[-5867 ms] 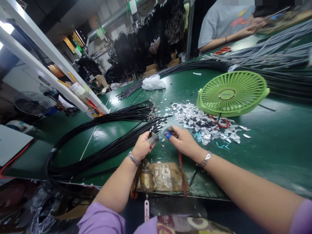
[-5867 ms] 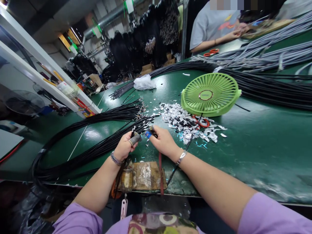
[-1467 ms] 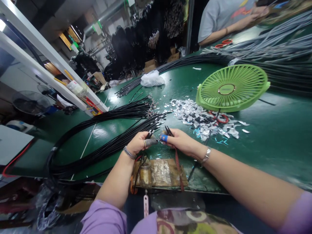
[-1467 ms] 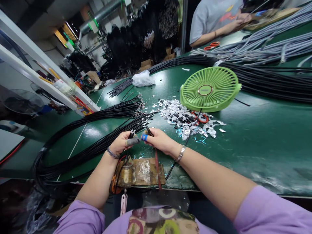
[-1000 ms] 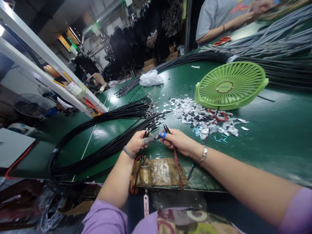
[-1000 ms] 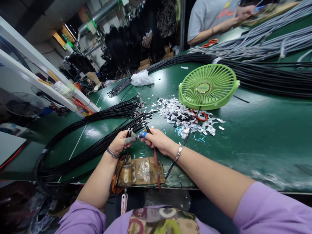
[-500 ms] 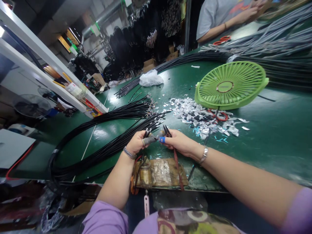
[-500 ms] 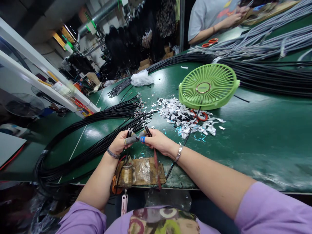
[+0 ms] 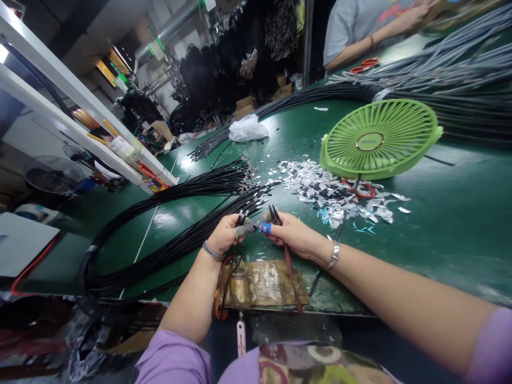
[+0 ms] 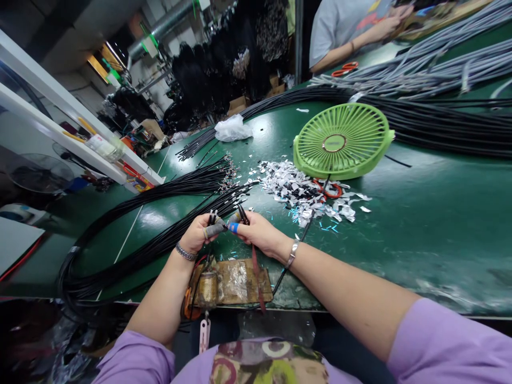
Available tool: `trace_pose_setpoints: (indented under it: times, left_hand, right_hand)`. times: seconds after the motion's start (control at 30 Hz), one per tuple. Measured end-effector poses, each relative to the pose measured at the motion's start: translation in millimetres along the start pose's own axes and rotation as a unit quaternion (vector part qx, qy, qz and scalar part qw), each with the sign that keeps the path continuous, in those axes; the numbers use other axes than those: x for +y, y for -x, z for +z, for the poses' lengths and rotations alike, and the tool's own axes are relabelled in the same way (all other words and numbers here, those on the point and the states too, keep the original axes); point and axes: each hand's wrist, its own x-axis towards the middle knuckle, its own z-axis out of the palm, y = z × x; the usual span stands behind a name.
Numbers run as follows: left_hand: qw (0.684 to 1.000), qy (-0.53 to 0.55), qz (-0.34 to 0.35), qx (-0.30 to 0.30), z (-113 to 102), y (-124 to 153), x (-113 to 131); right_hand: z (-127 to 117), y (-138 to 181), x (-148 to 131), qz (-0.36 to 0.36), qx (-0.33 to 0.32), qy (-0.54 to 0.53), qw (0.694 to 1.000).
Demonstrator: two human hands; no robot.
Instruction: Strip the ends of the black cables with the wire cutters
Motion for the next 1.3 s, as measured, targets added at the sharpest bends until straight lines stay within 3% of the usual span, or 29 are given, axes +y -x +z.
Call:
trace_pose_setpoints:
  times: [0.33,0.6,0.87,1.03,1.3]
  left_hand:
    - [1.000,0.022,-0.007,0.001,2,2,4]
    - [0.999,0.026,-0.007,-0.018,2,1,0]
    - [0.999,0.008,-0.022,-0.047,3,2,1]
    - [0.999,0.020,-0.021,-0.035,4,2,3]
    - [0.999,0.010,-0.017,-0.048,3,2,2]
  right_hand:
    - [1,-2,6,-0.020,-0.030,-0.038,0.999]
    - [-1,-1,4,0.005,-0.056,-0.045,0.997]
    - [-4,-4,2,0.002,0.024,0.055,0.998]
    - [-6,-4,-2,-0.019,0.027,-0.027,0.999]
    - [-5,-3,-2,-0.008,0.028,-0.056,0.998]
